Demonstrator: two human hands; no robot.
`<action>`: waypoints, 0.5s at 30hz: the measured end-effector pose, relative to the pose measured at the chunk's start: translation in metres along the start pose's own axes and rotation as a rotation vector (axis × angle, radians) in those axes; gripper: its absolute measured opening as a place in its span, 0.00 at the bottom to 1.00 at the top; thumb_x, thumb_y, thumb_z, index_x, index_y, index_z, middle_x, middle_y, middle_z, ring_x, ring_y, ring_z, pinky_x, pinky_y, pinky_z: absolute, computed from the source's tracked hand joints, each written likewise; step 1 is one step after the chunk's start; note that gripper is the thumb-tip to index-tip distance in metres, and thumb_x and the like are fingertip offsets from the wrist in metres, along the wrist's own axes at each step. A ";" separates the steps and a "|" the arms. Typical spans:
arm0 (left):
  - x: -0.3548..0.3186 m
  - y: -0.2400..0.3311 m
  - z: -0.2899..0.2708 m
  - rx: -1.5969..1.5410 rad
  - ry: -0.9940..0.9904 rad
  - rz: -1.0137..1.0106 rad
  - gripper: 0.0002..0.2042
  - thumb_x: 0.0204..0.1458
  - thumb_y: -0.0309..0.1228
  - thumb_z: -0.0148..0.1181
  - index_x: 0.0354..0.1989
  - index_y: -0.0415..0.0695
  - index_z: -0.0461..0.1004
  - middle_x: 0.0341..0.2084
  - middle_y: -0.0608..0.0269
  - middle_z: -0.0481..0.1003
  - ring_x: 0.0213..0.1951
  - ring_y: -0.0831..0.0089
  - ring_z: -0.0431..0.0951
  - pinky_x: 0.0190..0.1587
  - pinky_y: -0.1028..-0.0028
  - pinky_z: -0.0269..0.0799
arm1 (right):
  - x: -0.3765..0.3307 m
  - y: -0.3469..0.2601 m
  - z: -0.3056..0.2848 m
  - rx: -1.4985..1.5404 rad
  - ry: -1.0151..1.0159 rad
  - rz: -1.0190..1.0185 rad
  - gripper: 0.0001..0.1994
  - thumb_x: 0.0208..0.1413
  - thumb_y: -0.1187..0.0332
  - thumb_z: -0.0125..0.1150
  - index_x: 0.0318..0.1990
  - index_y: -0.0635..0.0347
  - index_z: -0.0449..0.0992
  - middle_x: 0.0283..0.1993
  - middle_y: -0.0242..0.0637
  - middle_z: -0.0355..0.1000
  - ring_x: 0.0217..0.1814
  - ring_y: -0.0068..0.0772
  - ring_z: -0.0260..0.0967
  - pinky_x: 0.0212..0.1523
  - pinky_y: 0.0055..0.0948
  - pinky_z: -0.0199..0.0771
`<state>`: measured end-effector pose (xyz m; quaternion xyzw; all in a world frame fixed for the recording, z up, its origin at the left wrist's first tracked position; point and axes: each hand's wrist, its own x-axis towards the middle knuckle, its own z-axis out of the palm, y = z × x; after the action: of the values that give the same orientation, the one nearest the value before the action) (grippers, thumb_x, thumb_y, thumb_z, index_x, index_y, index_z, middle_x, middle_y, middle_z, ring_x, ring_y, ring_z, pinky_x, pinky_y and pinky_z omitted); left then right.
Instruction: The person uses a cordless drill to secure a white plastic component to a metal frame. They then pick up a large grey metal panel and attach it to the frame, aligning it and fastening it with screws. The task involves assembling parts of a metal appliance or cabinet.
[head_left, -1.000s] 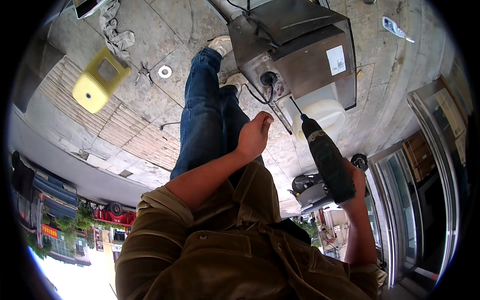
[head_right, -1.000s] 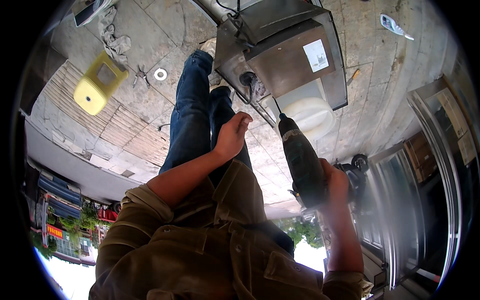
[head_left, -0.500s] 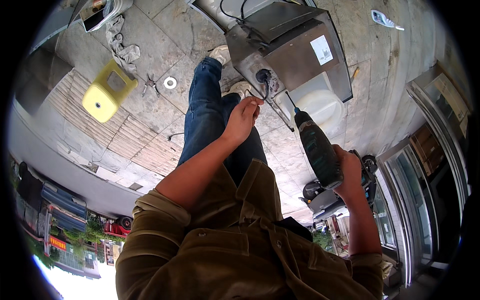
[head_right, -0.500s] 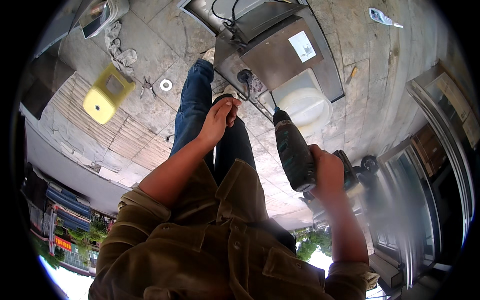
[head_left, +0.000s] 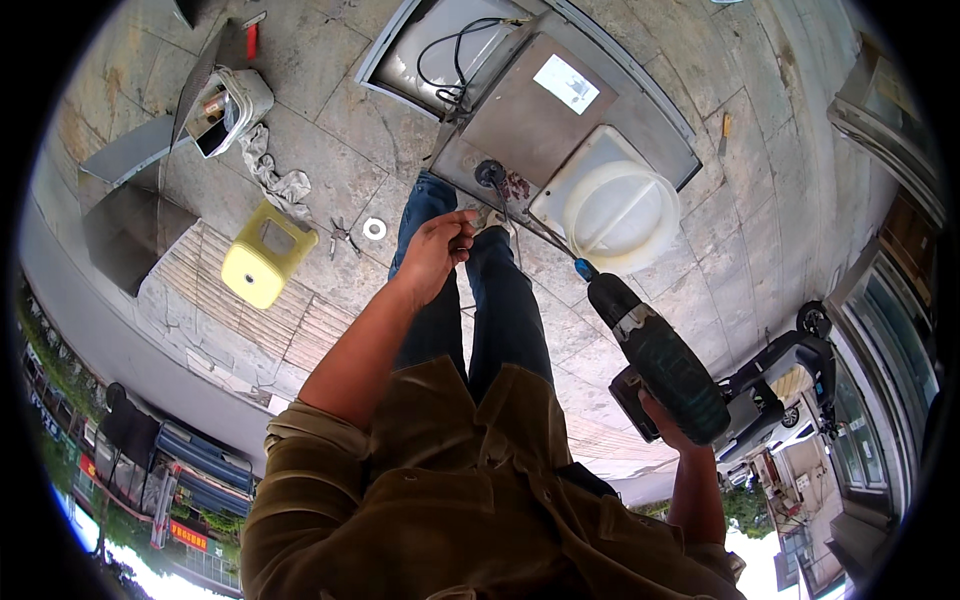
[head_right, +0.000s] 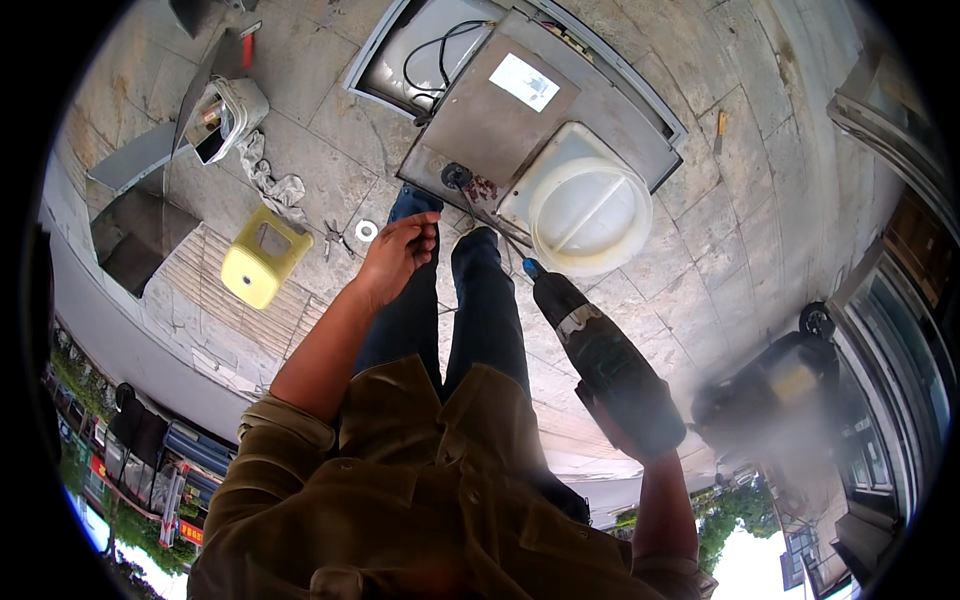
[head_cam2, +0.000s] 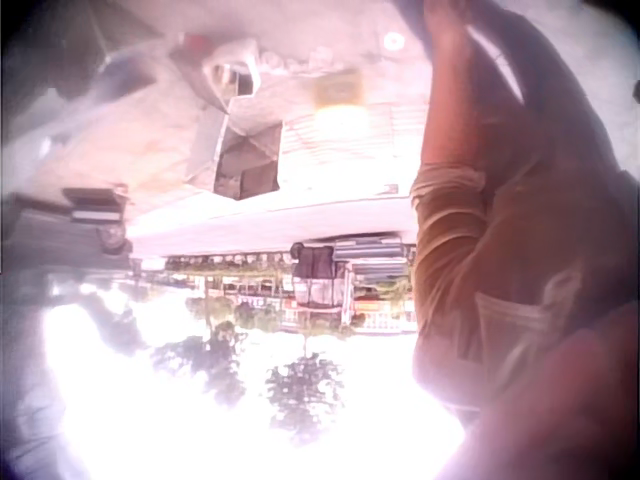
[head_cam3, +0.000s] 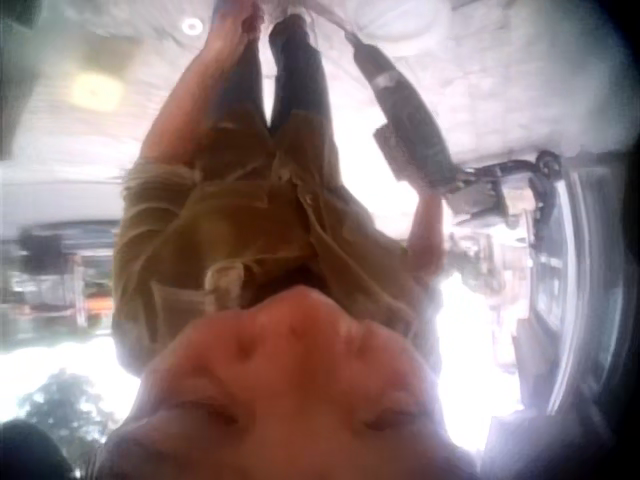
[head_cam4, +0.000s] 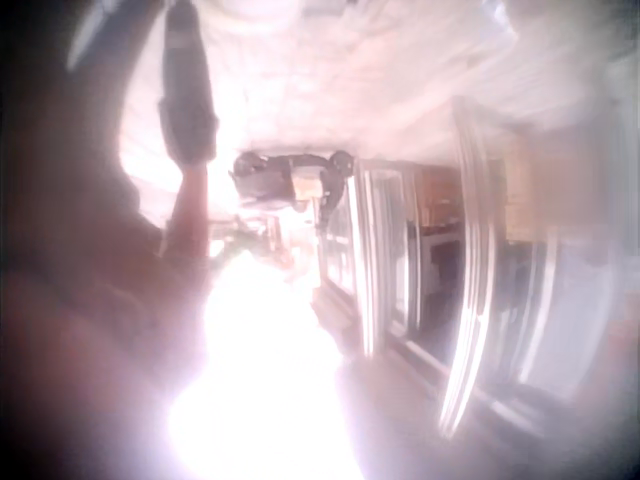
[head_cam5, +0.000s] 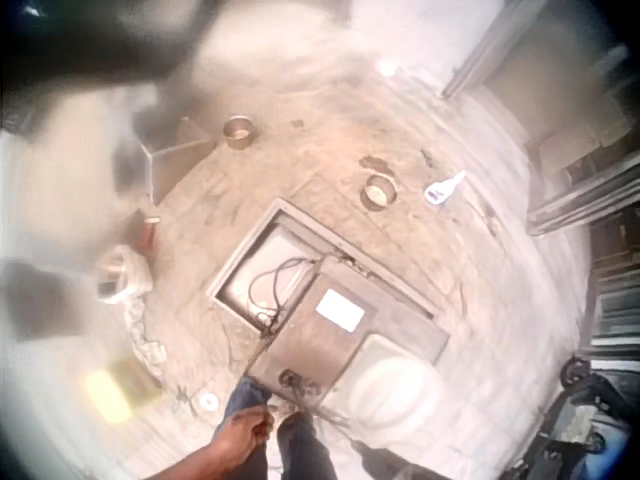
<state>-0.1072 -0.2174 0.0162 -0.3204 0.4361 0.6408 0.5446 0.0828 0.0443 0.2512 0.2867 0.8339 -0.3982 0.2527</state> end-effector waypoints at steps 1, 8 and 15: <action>0.004 -0.001 0.003 0.017 -0.037 -0.011 0.12 0.59 0.29 0.43 0.46 0.39 0.69 0.32 0.68 0.70 0.32 0.79 0.70 0.37 0.78 0.68 | -0.015 0.017 0.007 0.117 0.089 -0.005 0.14 0.45 0.77 0.65 0.42 0.57 0.76 0.37 0.30 0.74 0.39 0.22 0.68 0.41 0.26 0.68; -0.001 0.020 0.046 0.310 -0.145 -0.135 0.06 0.58 0.30 0.50 0.40 0.42 0.71 0.30 0.67 0.73 0.29 0.80 0.73 0.35 0.81 0.71 | -0.052 0.068 0.029 0.234 -0.072 0.182 0.21 0.49 0.63 0.63 0.50 0.58 0.67 0.46 0.36 0.69 0.46 0.32 0.67 0.47 0.29 0.67; 0.007 0.029 0.098 0.166 -0.239 -0.021 0.10 0.57 0.32 0.53 0.43 0.40 0.74 0.27 0.70 0.70 0.27 0.82 0.66 0.31 0.83 0.65 | -0.073 0.077 0.040 0.513 -0.031 0.096 0.22 0.48 0.68 0.64 0.51 0.58 0.67 0.47 0.35 0.69 0.48 0.29 0.66 0.47 0.29 0.67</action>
<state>-0.1302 -0.1265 0.0568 -0.2001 0.4162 0.6305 0.6239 0.1950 0.0319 0.2367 0.3743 0.6870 -0.5887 0.2032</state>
